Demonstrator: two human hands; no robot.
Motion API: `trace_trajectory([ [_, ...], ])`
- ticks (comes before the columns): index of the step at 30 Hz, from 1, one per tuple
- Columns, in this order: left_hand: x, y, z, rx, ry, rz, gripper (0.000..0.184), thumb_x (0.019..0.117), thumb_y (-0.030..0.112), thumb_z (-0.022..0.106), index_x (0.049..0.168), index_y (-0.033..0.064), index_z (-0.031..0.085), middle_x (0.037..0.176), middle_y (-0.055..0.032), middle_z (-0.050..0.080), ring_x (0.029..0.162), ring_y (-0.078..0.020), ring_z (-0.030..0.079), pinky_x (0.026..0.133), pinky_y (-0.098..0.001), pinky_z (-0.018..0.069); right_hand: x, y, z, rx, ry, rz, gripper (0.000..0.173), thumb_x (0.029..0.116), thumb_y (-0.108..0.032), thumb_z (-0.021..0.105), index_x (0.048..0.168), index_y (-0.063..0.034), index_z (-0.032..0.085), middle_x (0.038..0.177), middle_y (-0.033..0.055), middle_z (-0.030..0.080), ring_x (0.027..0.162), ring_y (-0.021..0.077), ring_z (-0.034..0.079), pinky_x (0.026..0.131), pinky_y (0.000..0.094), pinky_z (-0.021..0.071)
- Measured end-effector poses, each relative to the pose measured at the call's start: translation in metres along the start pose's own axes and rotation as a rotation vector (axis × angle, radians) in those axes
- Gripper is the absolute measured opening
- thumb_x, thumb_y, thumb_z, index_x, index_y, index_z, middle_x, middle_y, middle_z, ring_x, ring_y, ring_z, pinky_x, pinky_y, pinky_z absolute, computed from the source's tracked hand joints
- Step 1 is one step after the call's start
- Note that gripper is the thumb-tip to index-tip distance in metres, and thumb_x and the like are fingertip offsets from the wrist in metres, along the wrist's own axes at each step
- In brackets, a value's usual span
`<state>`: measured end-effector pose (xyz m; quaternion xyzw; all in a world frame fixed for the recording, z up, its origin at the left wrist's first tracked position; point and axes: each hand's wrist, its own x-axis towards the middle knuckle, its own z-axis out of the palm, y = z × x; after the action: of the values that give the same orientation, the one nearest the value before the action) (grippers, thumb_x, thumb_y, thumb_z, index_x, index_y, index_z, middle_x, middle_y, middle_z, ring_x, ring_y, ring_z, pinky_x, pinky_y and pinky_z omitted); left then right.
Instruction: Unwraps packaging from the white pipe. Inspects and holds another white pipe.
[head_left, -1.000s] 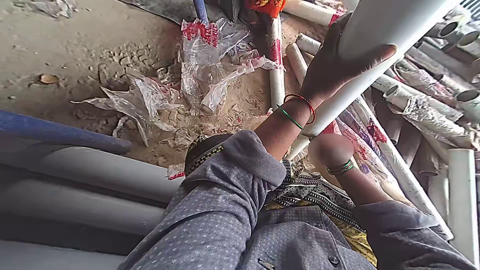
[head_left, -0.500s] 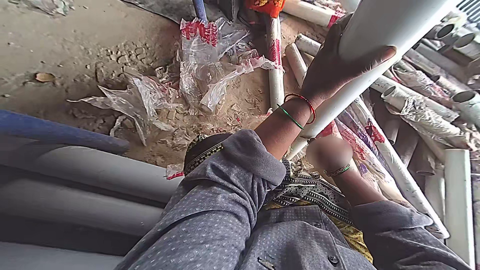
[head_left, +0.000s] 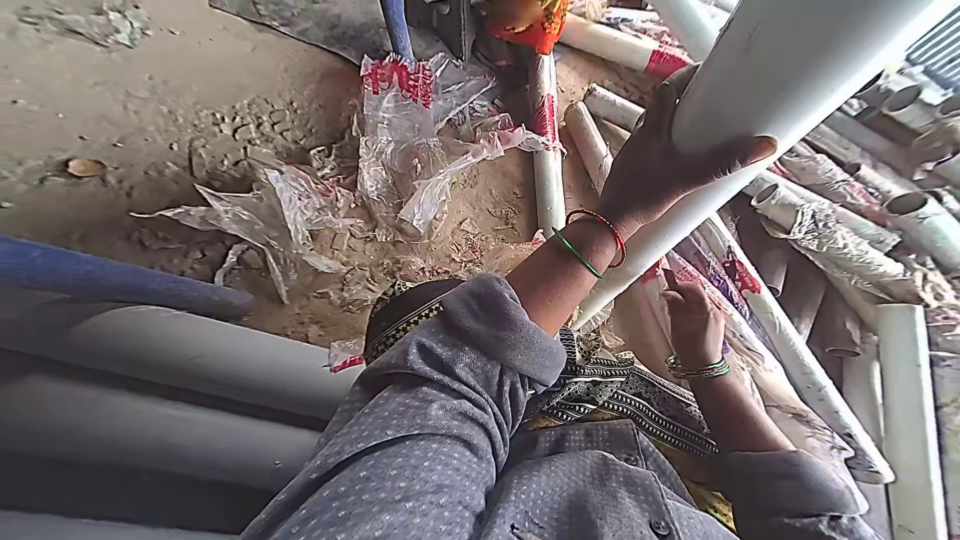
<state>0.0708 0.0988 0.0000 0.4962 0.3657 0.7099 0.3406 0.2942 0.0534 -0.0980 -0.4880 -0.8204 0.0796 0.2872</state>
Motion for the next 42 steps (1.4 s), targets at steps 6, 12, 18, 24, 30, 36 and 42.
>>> trace_trajectory([
  [6, -0.012, -0.002, 0.013, 0.059, -0.046, 0.007, 0.103, 0.0698, 0.045, 0.085, 0.15, 0.0017, 0.037, 0.13, -0.0186, 0.06, 0.113, -0.0214, 0.062, 0.095, -0.0426, 0.0522, 0.016, -0.007, -0.068, 0.661, 0.265, 0.36, 0.01, 0.1015, -0.014, 0.054, 0.112, -0.0111, 0.055, 0.068, -0.0166, 0.05, 0.052, -0.0068, 0.047, 0.052, 0.011, 0.0425],
  [12, -0.044, 0.008, 0.031, 0.084, -0.162, -0.039, 0.105, 0.0668, 0.046, 0.089, 0.152, 0.0115, 0.037, 0.14, -0.0149, 0.054, 0.117, -0.0206, 0.06, 0.095, -0.0425, 0.0527, 0.028, -0.048, -0.127, 0.797, 0.353, 0.239, 0.026, 0.1029, -0.019, 0.054, 0.127, -0.0095, 0.053, 0.1, -0.008, 0.075, 0.051, -0.0073, 0.048, 0.047, 0.01, 0.038],
  [18, -0.079, 0.005, 0.049, 0.183, -0.386, -0.154, 0.111, 0.0588, 0.044, 0.09, 0.152, 0.0065, 0.041, 0.135, -0.0192, 0.058, 0.121, -0.0274, 0.059, 0.101, -0.0491, 0.0489, 0.007, -0.072, -0.152, 0.931, 0.289, 0.025, 0.078, 0.0814, -0.059, 0.077, 0.136, -0.018, 0.039, 0.103, -0.0156, 0.068, 0.058, -0.0091, 0.048, 0.051, 0.0093, 0.041],
  [24, -0.095, -0.031, 0.041, 0.504, -0.914, -0.284, 0.114, 0.0627, 0.048, 0.091, 0.155, 0.0102, 0.037, 0.145, -0.0186, 0.054, 0.133, -0.0322, 0.053, 0.111, -0.0563, 0.0415, -0.044, -0.067, -0.166, 0.819, 0.367, 0.042, 0.092, 0.0785, -0.058, 0.081, 0.138, -0.0156, 0.024, 0.11, -0.0174, 0.064, 0.067, -0.0089, 0.053, 0.058, 0.0114, 0.0466],
  [30, -0.12, -0.051, 0.051, 0.845, -1.196, -0.301, 0.113, 0.0686, 0.049, 0.091, 0.16, 0.0167, 0.031, 0.158, -0.0184, 0.039, 0.144, -0.0364, 0.04, 0.114, -0.0623, 0.0317, -0.097, -0.06, -0.179, 0.706, 0.606, 0.21, 0.07, 0.0777, -0.05, 0.085, 0.12, -0.0197, 0.039, 0.091, -0.0229, 0.065, 0.071, -0.0075, 0.061, 0.062, 0.0142, 0.0526],
  [36, -0.139, -0.067, 0.064, 1.139, -1.33, -0.479, 0.098, 0.0853, 0.055, 0.074, 0.16, 0.0078, 0.03, 0.156, -0.0245, 0.04, 0.139, -0.0442, 0.044, 0.11, -0.0672, 0.0342, -0.161, -0.053, -0.188, 0.708, 0.706, 0.275, 0.045, 0.0784, -0.052, 0.084, 0.107, -0.0316, 0.056, 0.083, -0.0223, 0.068, 0.063, -0.0078, 0.058, 0.056, 0.0129, 0.0486],
  [42, -0.159, -0.039, 0.091, 1.259, -1.356, -0.521, 0.071, 0.0917, 0.052, 0.066, 0.135, -0.0031, 0.056, 0.133, -0.0276, 0.06, 0.125, -0.0448, 0.058, 0.099, -0.0675, 0.0438, -0.209, -0.053, -0.189, 0.697, 0.915, 0.388, 0.035, 0.0792, -0.038, 0.085, 0.099, -0.0288, 0.057, 0.07, -0.0213, 0.065, 0.052, -0.0065, 0.053, 0.05, 0.0124, 0.0454],
])
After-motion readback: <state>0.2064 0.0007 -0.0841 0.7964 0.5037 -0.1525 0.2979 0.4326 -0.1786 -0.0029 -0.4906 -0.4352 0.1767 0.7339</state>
